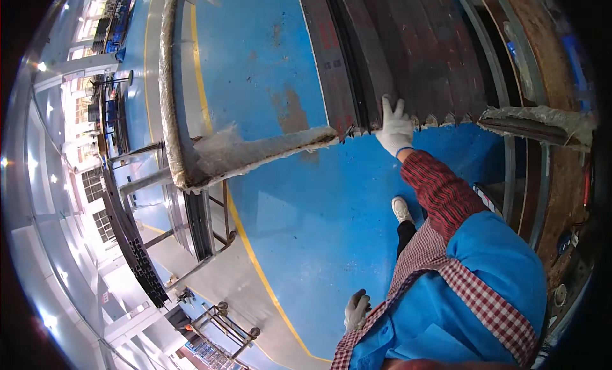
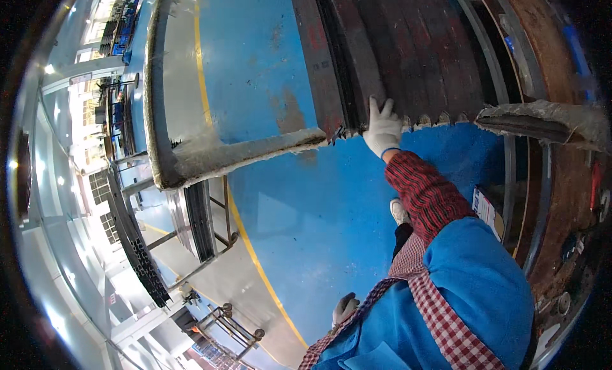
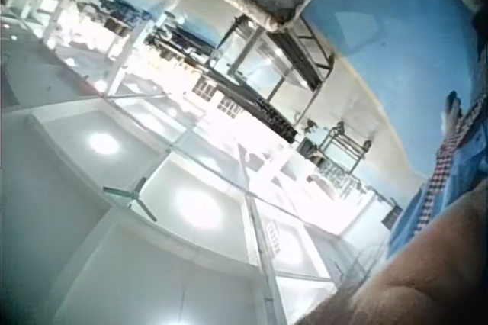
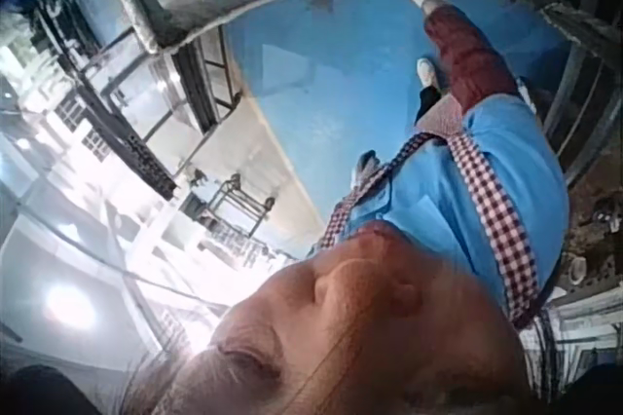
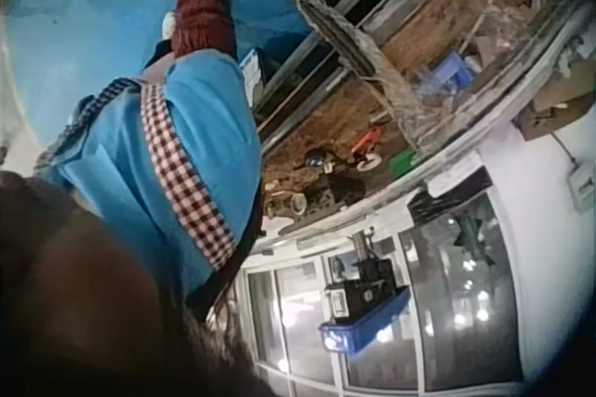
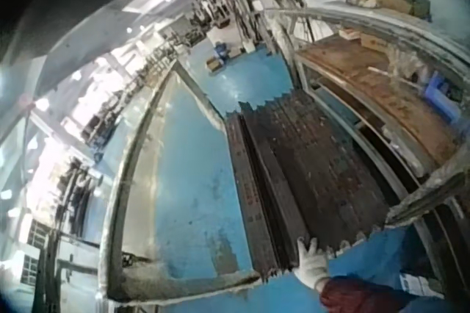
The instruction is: Taking metal parts from a storage rack, placing them into a machine fixture, and operating the machine.
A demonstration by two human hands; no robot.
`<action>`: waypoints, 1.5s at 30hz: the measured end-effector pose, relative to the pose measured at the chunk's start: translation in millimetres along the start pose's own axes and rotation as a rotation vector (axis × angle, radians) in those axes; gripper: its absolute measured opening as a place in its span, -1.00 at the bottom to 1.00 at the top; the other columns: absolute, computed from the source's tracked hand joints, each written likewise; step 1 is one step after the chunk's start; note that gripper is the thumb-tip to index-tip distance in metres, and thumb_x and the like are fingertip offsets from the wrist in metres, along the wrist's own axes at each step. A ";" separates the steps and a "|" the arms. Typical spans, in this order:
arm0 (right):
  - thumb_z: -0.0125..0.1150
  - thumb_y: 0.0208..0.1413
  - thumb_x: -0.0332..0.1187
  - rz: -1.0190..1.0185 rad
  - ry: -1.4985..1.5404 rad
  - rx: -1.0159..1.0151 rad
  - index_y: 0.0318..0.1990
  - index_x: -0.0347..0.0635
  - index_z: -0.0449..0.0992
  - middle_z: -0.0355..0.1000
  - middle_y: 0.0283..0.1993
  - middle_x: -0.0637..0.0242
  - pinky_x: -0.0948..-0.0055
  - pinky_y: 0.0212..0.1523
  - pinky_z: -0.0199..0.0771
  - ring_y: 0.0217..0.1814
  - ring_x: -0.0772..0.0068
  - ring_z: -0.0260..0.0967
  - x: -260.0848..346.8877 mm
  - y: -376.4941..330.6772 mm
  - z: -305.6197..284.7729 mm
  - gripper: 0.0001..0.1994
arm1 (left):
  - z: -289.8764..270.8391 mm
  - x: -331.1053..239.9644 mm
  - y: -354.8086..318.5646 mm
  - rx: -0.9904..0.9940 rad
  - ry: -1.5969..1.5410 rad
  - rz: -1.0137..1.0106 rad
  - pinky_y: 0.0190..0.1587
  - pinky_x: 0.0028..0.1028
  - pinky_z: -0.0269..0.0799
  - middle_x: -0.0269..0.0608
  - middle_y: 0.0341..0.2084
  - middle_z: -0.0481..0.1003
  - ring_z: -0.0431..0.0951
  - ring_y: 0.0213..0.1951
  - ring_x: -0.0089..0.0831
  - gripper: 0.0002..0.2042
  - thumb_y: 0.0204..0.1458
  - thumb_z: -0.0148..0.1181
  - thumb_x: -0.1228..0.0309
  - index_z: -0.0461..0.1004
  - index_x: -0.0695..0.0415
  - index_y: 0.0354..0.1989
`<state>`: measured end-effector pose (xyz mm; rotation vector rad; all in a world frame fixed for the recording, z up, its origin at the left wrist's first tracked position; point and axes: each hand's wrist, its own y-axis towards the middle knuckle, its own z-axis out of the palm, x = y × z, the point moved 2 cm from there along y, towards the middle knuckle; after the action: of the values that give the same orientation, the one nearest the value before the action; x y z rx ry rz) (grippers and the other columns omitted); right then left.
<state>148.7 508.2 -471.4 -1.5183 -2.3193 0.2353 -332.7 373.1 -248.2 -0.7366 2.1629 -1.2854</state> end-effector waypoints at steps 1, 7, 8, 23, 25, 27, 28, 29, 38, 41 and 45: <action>0.37 -0.06 -0.17 -0.007 -0.010 -0.062 0.55 0.05 -0.07 0.12 0.44 -0.12 0.14 -0.11 0.51 -0.11 -0.02 0.49 -9.8 -0.9 -2.1 0.00 | 1.6 -3.7 -3.8 0.016 0.047 -0.006 0.08 -0.46 0.44 -0.16 -0.02 0.61 0.58 -0.06 -0.32 -0.48 0.22 0.20 0.16 0.45 0.21 0.28; 0.13 0.10 -0.30 0.127 0.385 -0.001 0.18 -0.11 0.40 0.54 -0.06 -0.14 -0.02 -0.20 0.49 -0.21 -0.02 0.55 -131.7 42.1 34.1 -0.55 | -5.3 0.1 18.7 0.098 0.224 0.057 0.14 -0.39 0.38 -0.20 0.06 0.58 0.56 0.01 -0.37 -0.39 0.18 0.18 0.00 0.41 0.04 0.35; 0.10 0.10 -0.34 0.133 0.494 0.144 0.15 -0.17 0.41 0.52 -0.25 -0.05 0.04 -0.29 0.50 -0.38 0.06 0.50 -148.0 41.4 32.6 -0.58 | -7.6 11.9 25.2 0.108 0.232 0.071 0.16 -0.38 0.37 -0.21 0.07 0.57 0.56 0.03 -0.37 -0.39 0.18 0.18 0.00 0.41 0.03 0.36; 0.01 0.20 -0.19 0.091 0.508 0.033 -0.24 -0.27 0.50 0.57 -0.32 -0.05 -0.18 -0.24 0.44 -0.26 -0.37 0.47 -166.8 17.3 -20.0 -0.71 | 6.9 -46.5 14.3 0.076 0.464 0.046 0.19 -0.37 0.34 -0.29 0.09 0.57 0.54 0.08 -0.37 -0.36 0.15 0.16 -0.07 0.41 -0.01 0.35; 0.03 0.19 -0.16 0.054 0.395 -0.032 -0.27 -0.26 0.52 0.57 -0.30 -0.08 -0.17 -0.22 0.45 -0.25 -0.37 0.47 -175.0 -1.0 -48.3 -0.69 | 11.4 -55.7 16.6 0.100 0.471 0.105 0.19 -0.38 0.34 -0.29 0.09 0.57 0.54 0.07 -0.37 -0.36 0.15 0.16 -0.08 0.42 -0.01 0.35; 0.04 0.18 -0.17 0.059 0.329 -0.026 -0.29 -0.26 0.54 0.58 -0.27 -0.08 -0.15 -0.22 0.47 -0.24 -0.33 0.49 -185.6 -29.0 -68.4 -0.69 | 18.1 -79.9 12.5 0.125 0.536 0.178 0.15 -0.39 0.36 -0.29 0.08 0.58 0.55 0.04 -0.37 -0.36 0.14 0.16 -0.08 0.42 -0.01 0.34; 0.04 0.18 -0.17 0.079 0.325 0.007 -0.29 -0.25 0.55 0.59 -0.28 -0.08 -0.13 -0.23 0.47 -0.25 -0.32 0.49 -191.7 -47.2 -78.8 -0.70 | 22.3 -93.3 10.1 0.140 0.571 0.214 0.14 -0.40 0.37 -0.29 0.07 0.58 0.56 0.03 -0.37 -0.36 0.14 0.17 -0.08 0.42 -0.01 0.34; 0.05 0.18 -0.18 0.098 0.320 0.044 -0.29 -0.25 0.56 0.59 -0.28 -0.08 -0.12 -0.25 0.48 -0.25 -0.32 0.49 -196.9 -68.8 -89.7 -0.70 | 26.4 -104.1 6.8 0.153 0.604 0.247 0.12 -0.40 0.38 -0.29 0.06 0.59 0.56 0.01 -0.36 -0.36 0.13 0.17 -0.08 0.43 -0.01 0.34; 0.06 0.17 -0.18 0.104 0.447 0.097 -0.41 -0.29 0.44 0.47 -0.45 0.01 0.00 -0.39 0.32 -0.44 -0.14 0.35 -270.5 -316.4 -156.3 -0.69 | 105.0 -213.8 43.1 0.381 0.829 1.041 0.01 -0.35 0.48 -0.11 -0.02 0.59 0.59 -0.05 -0.30 -0.42 0.21 0.23 0.12 0.38 0.16 0.34; 0.05 0.15 -0.22 0.449 0.725 0.348 -0.45 -0.34 0.43 0.31 -0.55 0.18 0.13 -0.41 0.23 -0.52 0.16 0.21 -260.2 -402.8 -224.5 -0.69 | 150.5 -255.3 60.6 0.357 0.829 1.248 -0.09 -0.25 0.50 -0.11 -0.08 0.59 0.58 -0.14 -0.18 -0.40 0.11 0.23 0.17 0.37 0.11 0.34; 0.07 0.11 -0.24 0.480 0.904 0.315 -0.47 -0.36 0.36 0.20 -0.58 0.27 0.24 -0.39 0.17 -0.53 0.30 0.10 -271.8 -522.7 -249.4 -0.70 | 212.0 -312.2 56.8 0.113 0.772 1.497 -0.01 -0.12 0.52 0.01 0.12 0.48 0.55 0.02 0.05 -0.28 0.09 0.18 0.34 0.14 0.07 0.49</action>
<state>-103.0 32.9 -125.1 -1.5463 -1.1574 0.0100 22.9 476.6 -340.2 1.4409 2.1335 -0.7648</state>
